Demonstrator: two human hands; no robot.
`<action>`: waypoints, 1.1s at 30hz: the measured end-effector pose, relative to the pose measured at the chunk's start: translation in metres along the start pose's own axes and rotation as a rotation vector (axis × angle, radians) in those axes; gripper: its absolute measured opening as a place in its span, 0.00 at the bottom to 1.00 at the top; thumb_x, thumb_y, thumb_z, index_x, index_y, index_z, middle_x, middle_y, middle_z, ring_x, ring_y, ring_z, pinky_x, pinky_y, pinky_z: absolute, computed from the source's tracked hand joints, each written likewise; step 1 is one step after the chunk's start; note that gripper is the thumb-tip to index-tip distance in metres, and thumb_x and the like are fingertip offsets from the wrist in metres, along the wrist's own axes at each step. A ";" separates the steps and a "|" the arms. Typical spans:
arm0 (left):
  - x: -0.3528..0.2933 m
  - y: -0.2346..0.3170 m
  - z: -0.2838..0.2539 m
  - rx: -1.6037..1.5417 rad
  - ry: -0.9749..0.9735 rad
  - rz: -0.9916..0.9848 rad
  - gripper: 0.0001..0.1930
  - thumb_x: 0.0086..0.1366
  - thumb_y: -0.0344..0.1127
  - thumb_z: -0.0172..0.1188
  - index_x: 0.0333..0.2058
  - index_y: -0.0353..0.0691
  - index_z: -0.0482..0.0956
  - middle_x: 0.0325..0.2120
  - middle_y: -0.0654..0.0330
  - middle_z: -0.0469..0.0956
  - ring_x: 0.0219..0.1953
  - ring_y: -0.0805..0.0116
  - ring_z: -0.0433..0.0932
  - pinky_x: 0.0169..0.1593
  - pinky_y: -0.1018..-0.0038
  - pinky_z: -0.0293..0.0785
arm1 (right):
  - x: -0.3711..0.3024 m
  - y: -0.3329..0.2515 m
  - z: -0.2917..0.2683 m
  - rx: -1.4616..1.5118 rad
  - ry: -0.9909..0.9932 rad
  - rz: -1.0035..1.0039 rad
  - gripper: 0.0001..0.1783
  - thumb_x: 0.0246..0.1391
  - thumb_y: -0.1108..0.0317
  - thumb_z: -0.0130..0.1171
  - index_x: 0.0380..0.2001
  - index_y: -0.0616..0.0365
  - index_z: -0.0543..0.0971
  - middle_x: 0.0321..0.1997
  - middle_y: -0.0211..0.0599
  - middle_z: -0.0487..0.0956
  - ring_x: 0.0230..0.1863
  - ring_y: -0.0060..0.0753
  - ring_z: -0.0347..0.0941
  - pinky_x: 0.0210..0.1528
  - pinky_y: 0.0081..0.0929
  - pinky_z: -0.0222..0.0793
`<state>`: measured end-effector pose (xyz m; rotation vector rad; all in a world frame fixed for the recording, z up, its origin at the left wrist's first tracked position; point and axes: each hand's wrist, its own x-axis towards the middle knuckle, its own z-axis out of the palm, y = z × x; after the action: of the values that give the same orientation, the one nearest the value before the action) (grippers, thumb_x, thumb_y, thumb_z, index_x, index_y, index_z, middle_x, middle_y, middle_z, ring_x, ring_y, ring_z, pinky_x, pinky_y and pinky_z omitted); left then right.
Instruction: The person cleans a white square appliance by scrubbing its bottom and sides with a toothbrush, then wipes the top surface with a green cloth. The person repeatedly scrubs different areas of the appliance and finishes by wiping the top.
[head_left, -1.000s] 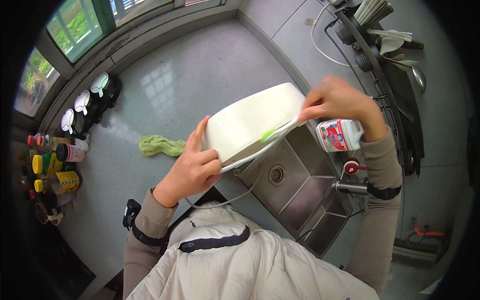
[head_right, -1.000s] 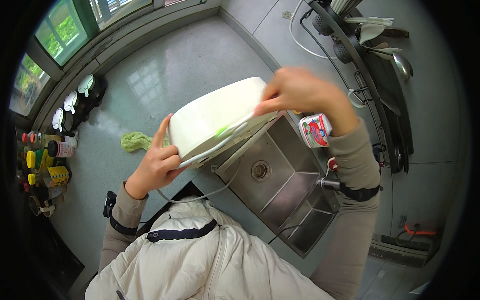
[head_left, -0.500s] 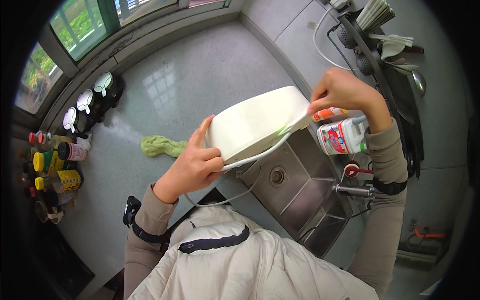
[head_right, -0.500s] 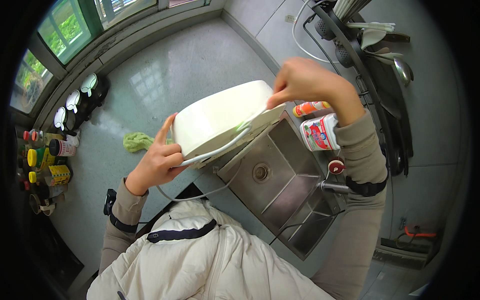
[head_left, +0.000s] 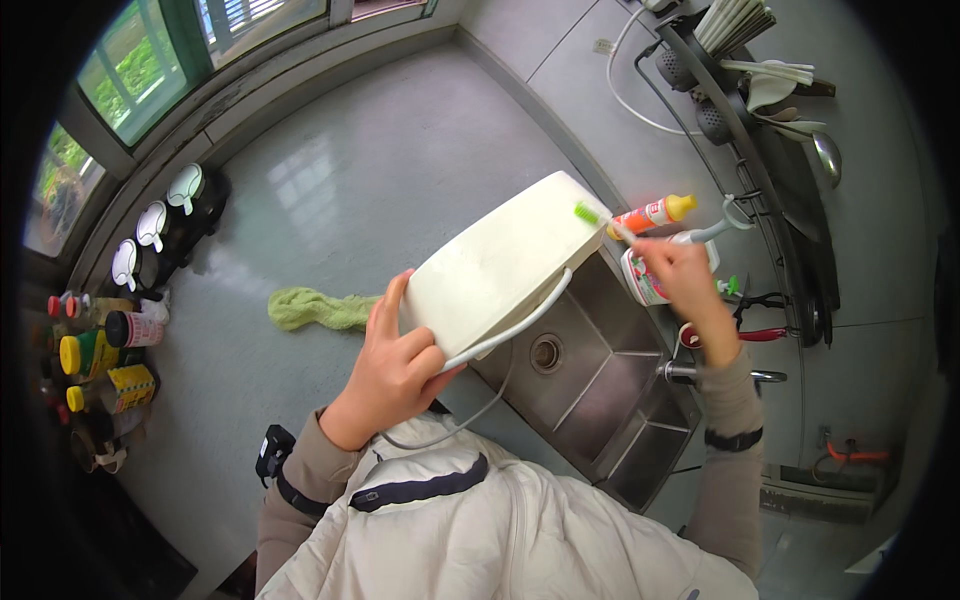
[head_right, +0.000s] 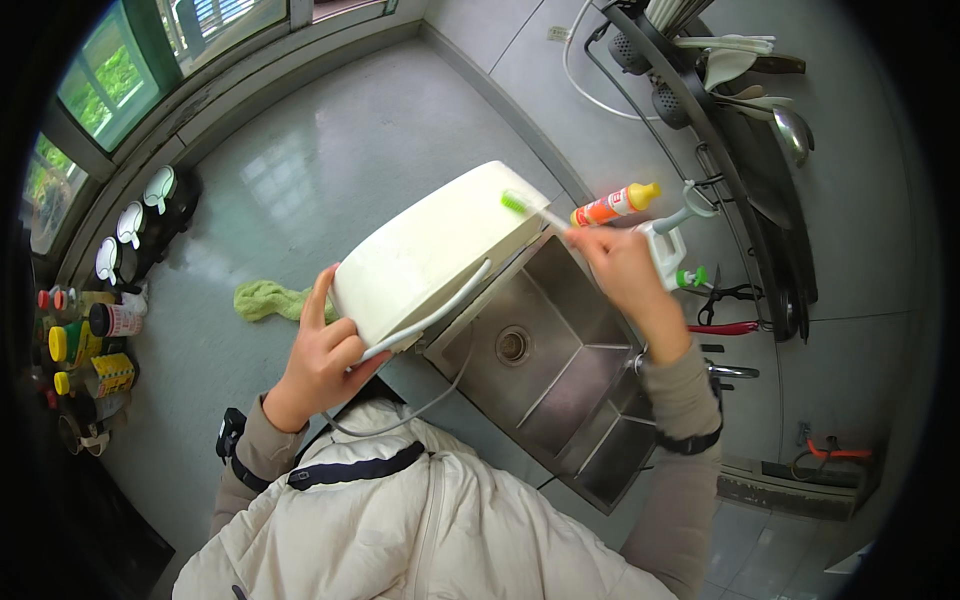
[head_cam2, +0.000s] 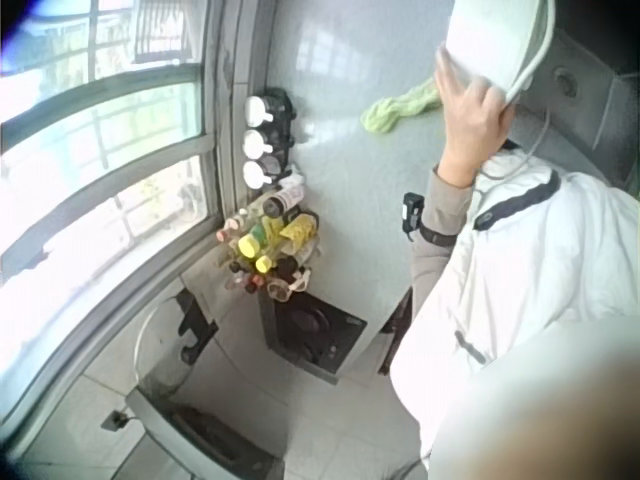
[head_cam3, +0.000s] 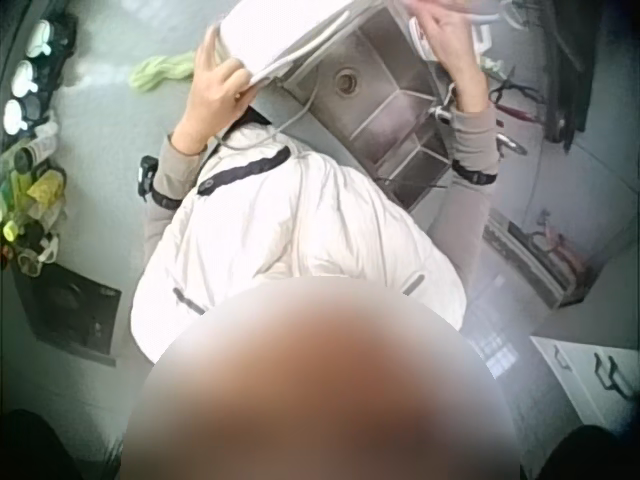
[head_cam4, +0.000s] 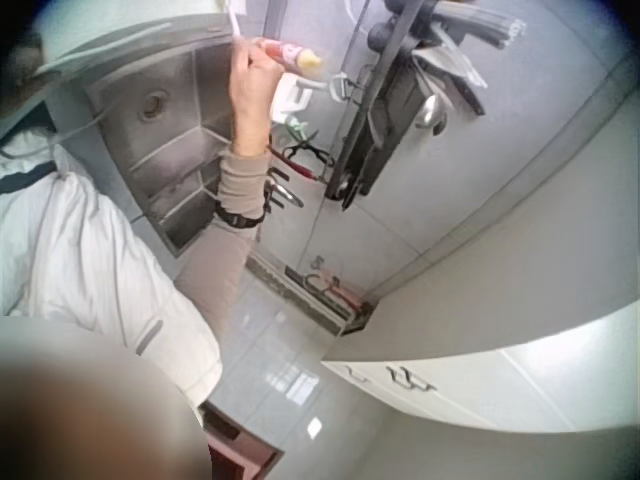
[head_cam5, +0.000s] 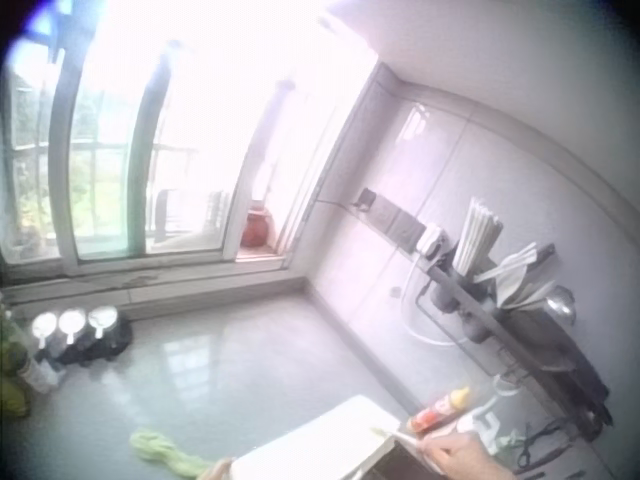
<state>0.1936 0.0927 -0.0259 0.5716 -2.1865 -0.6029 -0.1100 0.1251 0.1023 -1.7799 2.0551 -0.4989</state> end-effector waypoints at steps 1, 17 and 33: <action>0.000 0.001 0.002 0.007 0.013 -0.003 0.17 0.45 0.30 0.70 0.18 0.39 0.66 0.22 0.57 0.71 0.55 0.27 0.63 0.53 0.40 0.61 | -0.009 -0.003 0.006 0.010 -0.036 -0.086 0.09 0.54 0.66 0.60 0.33 0.60 0.83 0.22 0.39 0.80 0.20 0.24 0.72 0.24 0.27 0.67; -0.004 0.010 0.006 -0.060 0.028 -0.124 0.36 0.40 0.31 0.73 0.52 0.45 0.71 0.53 0.50 0.61 0.57 0.38 0.59 0.56 0.48 0.61 | -0.024 -0.001 0.015 -0.074 0.070 -0.138 0.10 0.55 0.65 0.59 0.28 0.61 0.82 0.22 0.47 0.77 0.18 0.42 0.72 0.20 0.31 0.64; 0.008 0.014 -0.002 -0.005 -0.084 -0.085 0.37 0.39 0.35 0.72 0.54 0.51 0.74 0.57 0.54 0.65 0.53 0.46 0.63 0.55 0.52 0.61 | -0.002 -0.020 0.009 -0.290 -0.036 -0.322 0.16 0.56 0.58 0.58 0.22 0.59 0.80 0.16 0.45 0.73 0.18 0.49 0.69 0.21 0.39 0.63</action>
<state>0.1879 0.0983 -0.0123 0.6493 -2.2478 -0.6882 -0.0878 0.1242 0.1042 -2.2904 1.9007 -0.2606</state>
